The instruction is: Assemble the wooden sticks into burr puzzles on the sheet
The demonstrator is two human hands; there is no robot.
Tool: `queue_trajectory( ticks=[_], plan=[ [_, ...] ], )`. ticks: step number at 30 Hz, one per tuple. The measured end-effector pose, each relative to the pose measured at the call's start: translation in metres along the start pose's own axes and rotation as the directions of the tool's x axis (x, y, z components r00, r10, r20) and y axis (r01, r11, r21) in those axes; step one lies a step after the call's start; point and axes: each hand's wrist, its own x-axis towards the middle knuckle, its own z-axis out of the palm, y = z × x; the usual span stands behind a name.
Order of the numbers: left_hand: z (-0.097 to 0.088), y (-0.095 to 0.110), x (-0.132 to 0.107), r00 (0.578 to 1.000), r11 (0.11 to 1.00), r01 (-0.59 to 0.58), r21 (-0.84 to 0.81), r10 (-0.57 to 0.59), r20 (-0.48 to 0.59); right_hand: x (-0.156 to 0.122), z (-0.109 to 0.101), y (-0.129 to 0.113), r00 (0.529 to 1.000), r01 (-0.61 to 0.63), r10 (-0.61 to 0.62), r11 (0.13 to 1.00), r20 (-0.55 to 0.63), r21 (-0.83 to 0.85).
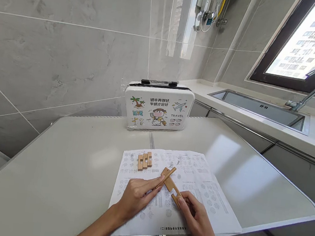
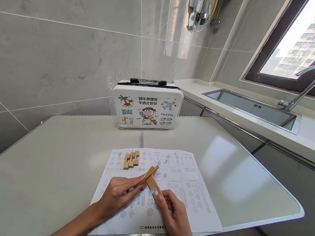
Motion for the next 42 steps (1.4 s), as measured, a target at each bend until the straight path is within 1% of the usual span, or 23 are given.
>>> queue_trajectory(
  ticks=[7,12,16,18,21,25,30,39,42],
  plan=[
    [-0.001,-0.002,0.000,0.999,0.998,-0.016,-0.054,0.018,0.029,-0.001,-0.002,0.002,1.000,0.012,-0.012,0.999,0.011,-0.042],
    [0.000,-0.002,-0.001,0.999,0.998,-0.020,-0.053,0.022,0.031,-0.001,-0.001,0.002,1.000,0.006,-0.005,0.999,0.011,-0.046],
    [0.008,0.006,-0.002,0.988,0.992,-0.124,-0.028,0.126,0.089,0.001,0.003,0.003,0.999,0.040,-0.041,0.998,-0.016,-0.052],
    [0.011,0.011,-0.002,0.986,0.990,-0.144,-0.002,0.143,0.086,0.002,0.004,0.002,0.998,0.058,-0.059,0.998,-0.024,-0.028],
    [0.013,0.017,-0.001,0.992,0.993,-0.115,0.027,0.113,0.057,0.003,0.005,0.002,0.998,0.062,-0.062,0.998,-0.004,-0.002],
    [0.013,0.019,-0.002,0.997,0.993,-0.078,0.086,0.076,0.025,0.003,0.006,0.004,0.998,0.068,-0.067,0.996,0.010,-0.066],
    [0.014,0.018,-0.004,0.996,0.990,-0.084,0.110,0.084,0.006,0.003,0.008,0.008,0.998,0.065,-0.065,0.995,0.009,-0.078],
    [0.016,0.021,-0.006,0.996,0.986,-0.081,0.144,0.084,-0.010,0.004,0.009,0.000,0.998,0.068,-0.068,0.996,0.004,-0.052],
    [0.016,0.021,-0.006,0.998,0.989,-0.064,0.136,0.066,-0.007,0.004,0.009,0.000,0.998,0.068,-0.067,0.996,0.012,-0.054]
  ],
)
